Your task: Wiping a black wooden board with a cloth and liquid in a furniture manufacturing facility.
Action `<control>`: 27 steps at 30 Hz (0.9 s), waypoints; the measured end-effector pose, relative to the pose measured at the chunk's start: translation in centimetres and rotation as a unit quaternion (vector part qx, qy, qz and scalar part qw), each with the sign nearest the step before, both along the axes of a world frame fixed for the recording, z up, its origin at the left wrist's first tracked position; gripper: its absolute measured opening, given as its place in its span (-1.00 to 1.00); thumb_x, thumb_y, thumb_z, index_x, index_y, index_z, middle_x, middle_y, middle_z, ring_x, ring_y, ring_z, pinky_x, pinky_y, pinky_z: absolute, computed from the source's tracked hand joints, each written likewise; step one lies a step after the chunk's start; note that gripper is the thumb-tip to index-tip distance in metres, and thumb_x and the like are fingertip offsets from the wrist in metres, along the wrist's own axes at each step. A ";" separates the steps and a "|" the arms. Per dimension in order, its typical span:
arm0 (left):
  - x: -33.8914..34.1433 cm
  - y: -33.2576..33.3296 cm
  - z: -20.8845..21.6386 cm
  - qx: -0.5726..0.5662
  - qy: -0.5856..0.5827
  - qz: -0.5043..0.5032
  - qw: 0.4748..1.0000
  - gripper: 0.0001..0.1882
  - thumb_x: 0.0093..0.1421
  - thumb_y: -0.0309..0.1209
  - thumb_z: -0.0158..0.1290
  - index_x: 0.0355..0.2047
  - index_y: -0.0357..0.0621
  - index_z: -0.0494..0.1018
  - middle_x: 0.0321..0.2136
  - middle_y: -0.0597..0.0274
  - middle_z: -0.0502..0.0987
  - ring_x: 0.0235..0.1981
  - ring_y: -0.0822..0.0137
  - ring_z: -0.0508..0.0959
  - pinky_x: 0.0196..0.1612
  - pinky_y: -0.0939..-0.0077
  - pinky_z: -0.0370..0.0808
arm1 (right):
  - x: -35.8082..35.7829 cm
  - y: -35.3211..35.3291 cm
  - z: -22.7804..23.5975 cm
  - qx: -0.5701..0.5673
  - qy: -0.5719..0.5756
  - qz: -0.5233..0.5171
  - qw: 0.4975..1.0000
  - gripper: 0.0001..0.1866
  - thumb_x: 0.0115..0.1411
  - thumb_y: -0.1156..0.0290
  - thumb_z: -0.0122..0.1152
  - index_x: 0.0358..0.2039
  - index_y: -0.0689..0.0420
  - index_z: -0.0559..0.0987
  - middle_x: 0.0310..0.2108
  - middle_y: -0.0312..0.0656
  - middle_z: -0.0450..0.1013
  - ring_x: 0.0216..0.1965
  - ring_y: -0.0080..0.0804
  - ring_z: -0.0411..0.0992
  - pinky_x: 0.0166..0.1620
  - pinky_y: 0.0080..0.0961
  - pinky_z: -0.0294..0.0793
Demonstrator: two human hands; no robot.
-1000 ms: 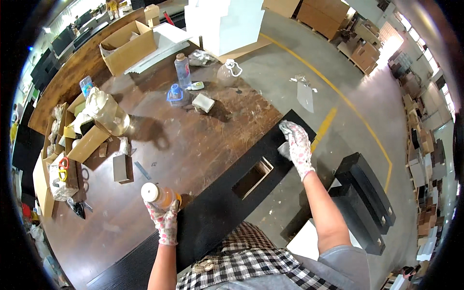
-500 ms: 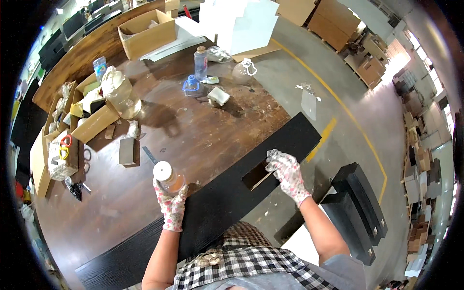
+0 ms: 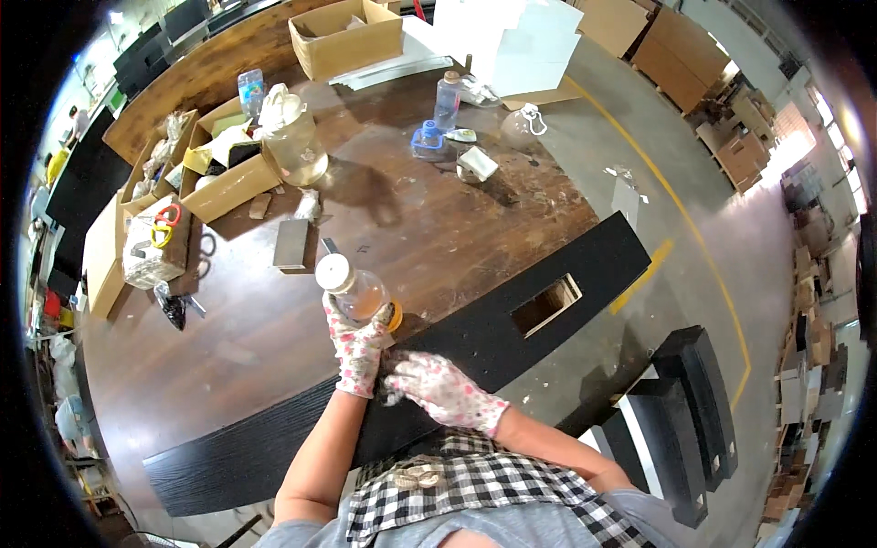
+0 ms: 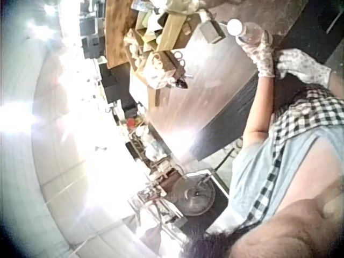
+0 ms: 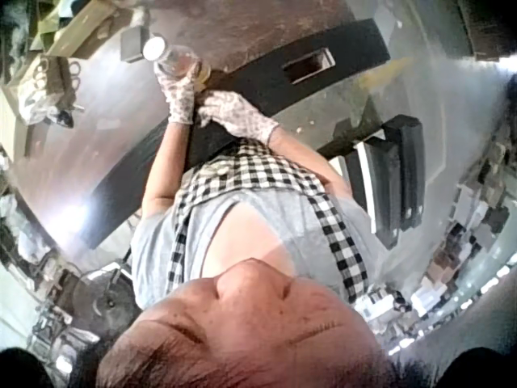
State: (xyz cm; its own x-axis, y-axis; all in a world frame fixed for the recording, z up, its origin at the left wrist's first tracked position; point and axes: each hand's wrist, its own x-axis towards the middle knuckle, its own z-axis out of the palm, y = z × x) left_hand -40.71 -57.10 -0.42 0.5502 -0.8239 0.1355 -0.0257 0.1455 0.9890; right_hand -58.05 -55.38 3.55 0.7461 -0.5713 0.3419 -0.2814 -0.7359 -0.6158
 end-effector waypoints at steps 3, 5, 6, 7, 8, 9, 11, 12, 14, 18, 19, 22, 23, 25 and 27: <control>3.9 0.6 1.1 -0.011 0.034 -0.002 0.999 -0.11 -0.07 -0.43 0.36 0.22 -0.11 0.10 0.05 0.22 0.33 0.07 0.28 0.38 0.13 0.37 0.36 | -3.0 -3.1 2.4 0.223 -0.145 -0.038 0.963 -0.75 0.18 0.55 0.00 -0.16 0.21 0.57 -0.08 -0.07 0.51 0.03 -0.25 0.44 0.18 -0.34 0.36; 7.0 0.8 2.1 0.051 0.023 0.007 0.998 -0.10 -0.12 -0.40 0.40 0.18 -0.12 0.12 0.03 0.21 0.33 0.06 0.29 0.37 0.10 0.39 0.37 | -5.6 -4.9 1.6 0.240 -0.194 -0.232 0.923 -0.75 0.15 0.61 0.00 -0.17 0.22 0.56 -0.11 -0.09 0.52 0.01 -0.26 0.45 0.15 -0.35 0.39; 8.8 0.9 1.5 0.025 0.010 0.018 0.999 -0.14 -0.12 -0.45 0.38 0.16 -0.13 0.15 0.00 0.23 0.35 0.04 0.30 0.39 0.08 0.39 0.38 | -4.5 -4.2 1.0 0.143 -0.154 -0.256 0.944 -0.76 0.11 0.63 -0.01 -0.24 0.22 0.58 -0.12 -0.09 0.52 -0.01 -0.25 0.46 0.14 -0.33 0.39; 9.8 0.9 1.9 0.029 0.012 0.038 0.999 -0.18 -0.12 -0.52 0.36 0.14 -0.14 0.17 -0.02 0.24 0.36 0.01 0.31 0.40 0.08 0.40 0.39 | -2.8 -3.2 0.9 0.043 -0.111 -0.283 0.952 -0.77 0.06 0.65 -0.01 -0.30 0.21 0.59 -0.14 -0.09 0.53 -0.02 -0.23 0.47 0.14 -0.31 0.39; 11.0 1.0 2.0 0.039 0.009 0.052 0.998 -0.20 -0.11 -0.54 0.35 0.13 -0.14 0.18 -0.02 0.23 0.36 0.01 0.30 0.40 0.07 0.40 0.39 | -1.7 -2.2 0.5 0.017 -0.047 -0.175 0.983 -0.80 0.00 0.63 0.00 -0.41 0.17 0.59 -0.17 -0.08 0.54 -0.02 -0.20 0.47 0.16 -0.27 0.38; 12.6 1.1 2.1 0.048 0.006 0.064 0.997 -0.21 -0.11 -0.56 0.34 0.13 -0.15 0.19 -0.02 0.23 0.37 0.00 0.30 0.40 0.07 0.40 0.39 | 0.9 -0.9 -0.2 -0.034 -0.090 -0.104 0.990 -0.82 -0.01 0.60 0.02 -0.44 0.13 0.58 -0.17 -0.08 0.55 0.01 -0.18 0.46 0.17 -0.24 0.36; 17.0 0.9 0.4 0.052 -0.044 0.137 0.988 -0.16 -0.12 -0.56 0.35 0.17 -0.18 0.16 0.02 0.15 0.36 0.01 0.23 0.40 0.08 0.40 0.38 | 6.1 3.4 -1.0 -0.046 -0.066 -0.017 0.997 -0.76 0.03 0.53 0.05 -0.29 0.11 0.62 -0.08 -0.11 0.52 0.06 -0.16 0.42 0.21 -0.25 0.30; 18.7 1.0 0.2 0.071 -0.077 0.166 0.980 -0.15 -0.13 -0.55 0.35 0.17 -0.19 0.16 0.02 0.13 0.36 0.02 0.22 0.39 0.10 0.39 0.36 | 6.2 3.8 -0.1 -0.061 -0.038 0.014 0.997 -0.75 0.06 0.53 0.04 -0.27 0.10 0.62 -0.06 -0.12 0.52 0.06 -0.18 0.42 0.21 -0.25 0.29; 23.0 1.2 -0.6 0.092 -0.146 0.225 0.959 -0.14 -0.14 -0.53 0.37 0.17 -0.20 0.17 0.03 0.09 0.36 0.04 0.19 0.38 0.14 0.37 0.32 | 5.2 2.7 -0.5 -0.056 -0.032 0.025 0.998 -0.75 0.10 0.52 0.02 -0.25 0.09 0.62 -0.05 -0.14 0.51 0.06 -0.20 0.43 0.20 -0.26 0.30; 26.3 1.1 -1.5 0.079 -0.119 0.232 0.962 -0.14 -0.12 -0.50 0.37 0.18 -0.17 0.17 0.05 0.14 0.36 0.08 0.24 0.37 0.15 0.38 0.32 | 0.5 -0.6 -1.2 -0.109 -0.013 -0.180 0.978 -0.76 0.08 0.56 0.00 -0.30 0.12 0.62 -0.12 -0.07 0.54 -0.02 -0.20 0.47 0.18 -0.25 0.34; 24.8 1.0 -0.4 0.090 -0.119 0.223 0.963 -0.15 -0.10 -0.52 0.35 0.19 -0.19 0.16 0.06 0.12 0.35 0.07 0.24 0.37 0.14 0.37 0.33 | 0.7 -0.4 -1.5 -0.157 0.023 -0.228 0.961 -0.76 0.08 0.56 0.00 -0.29 0.11 0.62 -0.13 -0.06 0.54 -0.02 -0.19 0.47 0.19 -0.25 0.33; 25.7 2.7 -1.1 0.065 -0.057 0.131 0.988 -0.16 -0.03 -0.59 0.25 0.25 -0.21 0.09 0.13 0.10 0.30 0.13 0.21 0.33 0.17 0.36 0.30 | 5.9 5.2 -0.3 -0.067 -0.022 -0.001 0.998 -0.70 0.10 0.47 0.05 -0.13 0.11 0.57 0.03 -0.06 0.45 0.13 -0.18 0.36 0.26 -0.26 0.21; 26.6 3.8 -1.9 0.035 0.030 0.091 0.995 -0.13 -0.01 -0.63 0.20 0.28 -0.22 0.02 0.18 0.08 0.25 0.16 0.21 0.30 0.20 0.36 0.27 | 7.0 7.2 -0.5 -0.080 0.015 0.019 0.996 -0.67 0.11 0.44 0.06 -0.08 0.10 0.55 0.09 -0.09 0.41 0.18 -0.19 0.30 0.29 -0.26 0.17; 24.5 5.5 0.1 0.109 0.088 0.105 0.985 -0.16 0.09 -0.58 0.12 0.32 -0.24 -0.07 0.25 0.08 0.15 0.24 0.20 0.19 0.27 0.36 0.15 | 4.9 6.8 -0.2 -0.053 0.083 0.073 0.992 -0.65 0.19 0.37 0.00 -0.01 0.04 0.53 0.17 -0.20 0.35 0.24 -0.24 0.23 0.30 -0.27 0.13; 23.1 7.8 0.8 0.072 0.025 0.121 0.990 -0.25 0.16 -0.54 0.03 0.32 -0.20 -0.04 0.30 0.06 0.03 0.28 0.21 0.10 0.28 0.37 0.12 | 1.4 6.2 -0.9 -0.036 0.078 -0.052 0.995 -0.64 0.22 0.38 -0.04 0.03 0.02 0.51 0.13 -0.26 0.39 0.21 -0.25 0.27 0.29 -0.27 0.16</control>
State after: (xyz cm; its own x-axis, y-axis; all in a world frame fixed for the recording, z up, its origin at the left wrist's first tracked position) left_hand -17.60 -49.32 0.35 0.7374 -0.6755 -0.0052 0.0061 -0.0010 1.0000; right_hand -56.67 -49.22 2.61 0.7308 -0.6269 0.2699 -0.4470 -0.7384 -0.5049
